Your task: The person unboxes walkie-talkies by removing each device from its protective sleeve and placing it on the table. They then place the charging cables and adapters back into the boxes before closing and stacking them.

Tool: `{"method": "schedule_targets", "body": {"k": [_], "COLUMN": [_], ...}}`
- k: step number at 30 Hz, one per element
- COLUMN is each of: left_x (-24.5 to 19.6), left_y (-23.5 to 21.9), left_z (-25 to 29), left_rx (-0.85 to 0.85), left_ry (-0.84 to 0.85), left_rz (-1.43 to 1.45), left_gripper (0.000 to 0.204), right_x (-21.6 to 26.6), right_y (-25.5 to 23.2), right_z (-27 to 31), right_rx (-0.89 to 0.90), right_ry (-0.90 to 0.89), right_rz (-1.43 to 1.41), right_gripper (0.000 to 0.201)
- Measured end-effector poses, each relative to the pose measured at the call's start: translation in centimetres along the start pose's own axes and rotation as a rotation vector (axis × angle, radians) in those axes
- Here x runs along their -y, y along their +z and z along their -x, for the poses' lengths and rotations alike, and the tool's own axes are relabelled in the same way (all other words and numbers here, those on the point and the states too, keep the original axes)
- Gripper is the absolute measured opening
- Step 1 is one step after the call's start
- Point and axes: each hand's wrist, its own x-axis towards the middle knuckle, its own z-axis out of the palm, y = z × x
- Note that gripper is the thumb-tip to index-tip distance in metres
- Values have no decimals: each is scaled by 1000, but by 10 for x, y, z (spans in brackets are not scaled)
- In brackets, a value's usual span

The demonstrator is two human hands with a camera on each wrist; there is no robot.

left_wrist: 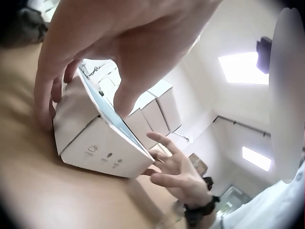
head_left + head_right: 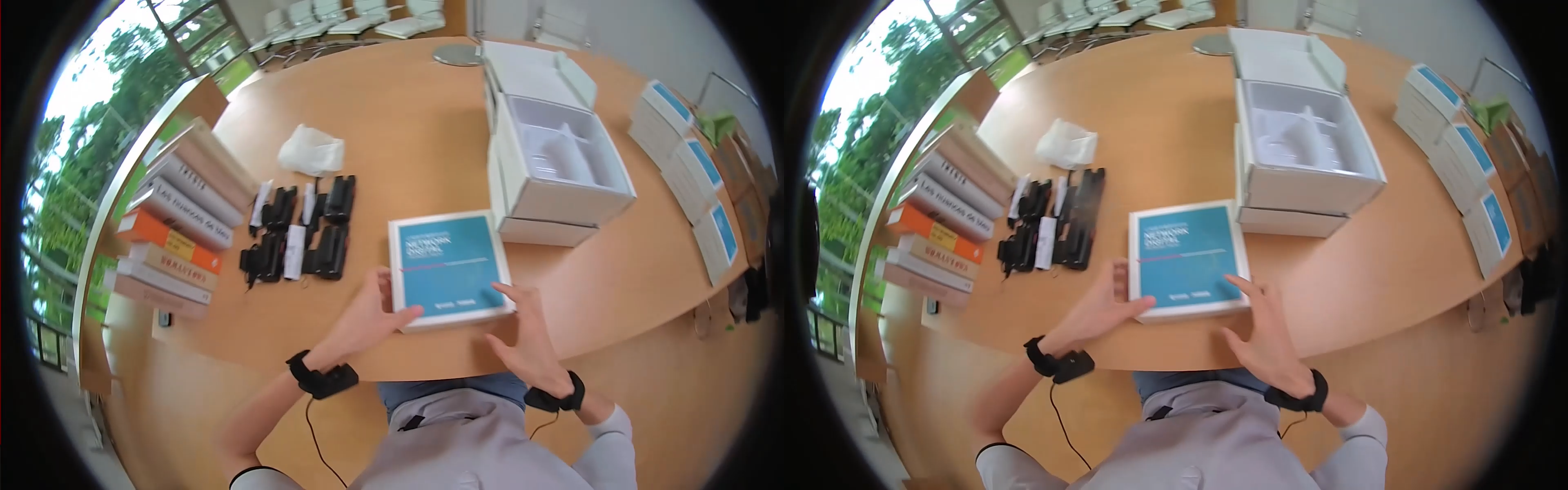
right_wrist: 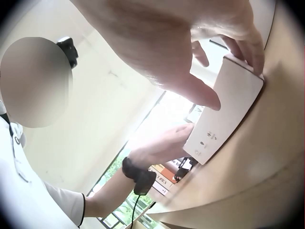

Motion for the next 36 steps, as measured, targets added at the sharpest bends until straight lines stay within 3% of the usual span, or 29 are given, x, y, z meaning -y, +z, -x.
{"method": "schedule_targets", "body": {"k": [2, 5, 6, 9, 12, 16, 18, 21, 22, 24, 25, 26, 28, 30, 32, 33, 34, 36], "left_x": [1, 24, 29, 8, 23, 35, 34, 69, 65, 73, 31, 40, 45, 47, 50, 47, 41, 44], "left_y": [3, 8, 10, 9, 13, 3, -7, -11, -12, -13, -2, -2, -1, -7, -3, -1, 0, 1], "left_z": [22, 35, 38, 55, 62, 68, 73, 65, 73, 70, 66, 61, 57, 51, 48, 49, 50, 52], "left_rx": [17, 172, 232, 315, 318, 260, 253, 178, 185, 100, 64, 48, 90, 86, 79, 70, 65, 69], "left_ry": [-167, -133, -222, -321, -347, -311, -268, -53, 170, 95, -54, 18, 5, 28, 71, 36, 2, -45], "left_rz": [217, 472, 471, 719, 767, 604, 418, 191, 196, -75, -51, -6, 121, 102, 120, 156, 189, 232], "left_gripper": [68, 75, 70, 64, 60, 59, 58, 54, 50, 55, 59, 66, 67, 67, 68, 68, 68, 68], "right_x": [-1, 8, 9, 9, 4, 5, 10, 36, 49, 62, 68, 76, 77, 94, 95, 84, 78, 26], "right_y": [1, 2, 3, 13, 13, 1, 0, -15, -23, -34, -39, -43, -55, -53, -44, -35, -27, 1], "right_z": [11, 21, 23, 32, 34, 41, 49, 37, 25, -12, -40, -68, -129, -134, -123, -109, -94, -80], "right_rx": [-39, -51, -26, -101, -185, -130, -164, -291, -342, -460, -535, -524, -526, -608, -531, -320, -20, 170], "right_ry": [-26, -63, -77, -218, -425, -692, -708, -725, -731, -740, -789, -753, -741, -824, -885, -836, -587, -381], "right_rz": [5, 84, 114, 426, 718, 673, 717, 761, 757, 777, 801, 808, 922, 818, 781, 693, 683, 882], "right_gripper": [79, 83, 84, 74, 55, 37, 33, 30, 29, 31, 29, 24, 24, 25, 29, 24, 17, 12]}}
